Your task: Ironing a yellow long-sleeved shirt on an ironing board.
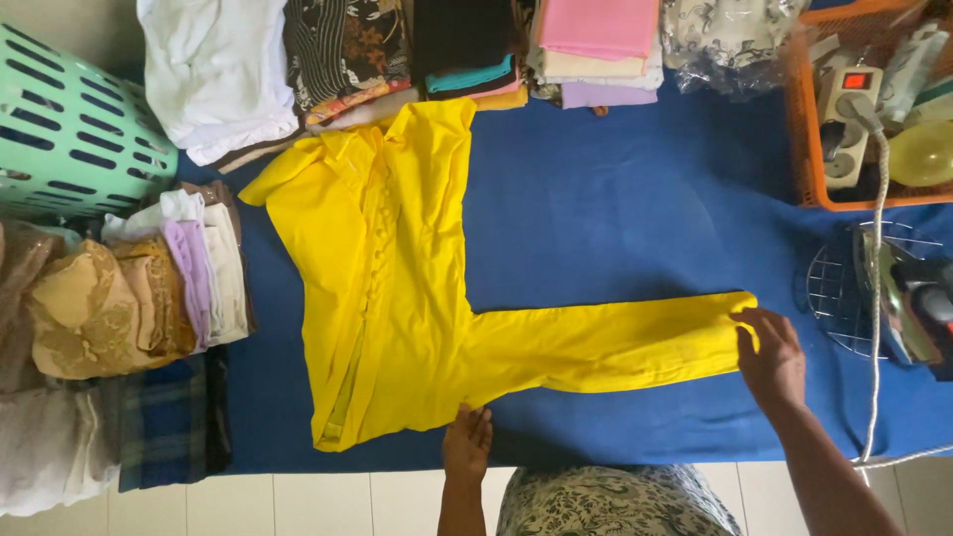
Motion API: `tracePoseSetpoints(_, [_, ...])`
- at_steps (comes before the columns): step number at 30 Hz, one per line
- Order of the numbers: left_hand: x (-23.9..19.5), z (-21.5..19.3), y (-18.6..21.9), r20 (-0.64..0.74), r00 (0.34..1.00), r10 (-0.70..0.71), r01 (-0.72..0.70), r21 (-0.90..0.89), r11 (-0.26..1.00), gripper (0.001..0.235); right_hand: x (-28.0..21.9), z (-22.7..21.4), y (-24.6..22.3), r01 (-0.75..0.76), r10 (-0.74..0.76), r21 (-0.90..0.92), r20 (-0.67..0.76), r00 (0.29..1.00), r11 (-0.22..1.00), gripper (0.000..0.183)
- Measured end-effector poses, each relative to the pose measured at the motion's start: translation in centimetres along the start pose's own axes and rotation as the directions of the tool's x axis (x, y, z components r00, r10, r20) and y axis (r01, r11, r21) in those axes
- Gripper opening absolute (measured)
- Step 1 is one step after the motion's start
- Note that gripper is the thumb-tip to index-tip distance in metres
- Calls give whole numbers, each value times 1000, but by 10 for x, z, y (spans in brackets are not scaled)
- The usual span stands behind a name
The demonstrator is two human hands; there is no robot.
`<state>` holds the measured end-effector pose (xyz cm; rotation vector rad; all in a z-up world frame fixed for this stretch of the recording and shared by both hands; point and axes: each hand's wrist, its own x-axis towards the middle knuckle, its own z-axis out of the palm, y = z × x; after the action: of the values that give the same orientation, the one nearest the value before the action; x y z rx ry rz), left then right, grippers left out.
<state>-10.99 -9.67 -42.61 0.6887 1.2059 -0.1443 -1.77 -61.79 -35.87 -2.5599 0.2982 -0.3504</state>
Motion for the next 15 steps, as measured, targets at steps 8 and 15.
tracePoseSetpoints(8, [15,6,-24,-17,995,94,-95,-81,992,26,64,41,38,-404,456,-229,269,848,886,45])
tracePoseSetpoints(15, [21,6,-43,-80,975,209,-218,-138,966,21,56,47,51,-354,361,-81,100,927,932,37])
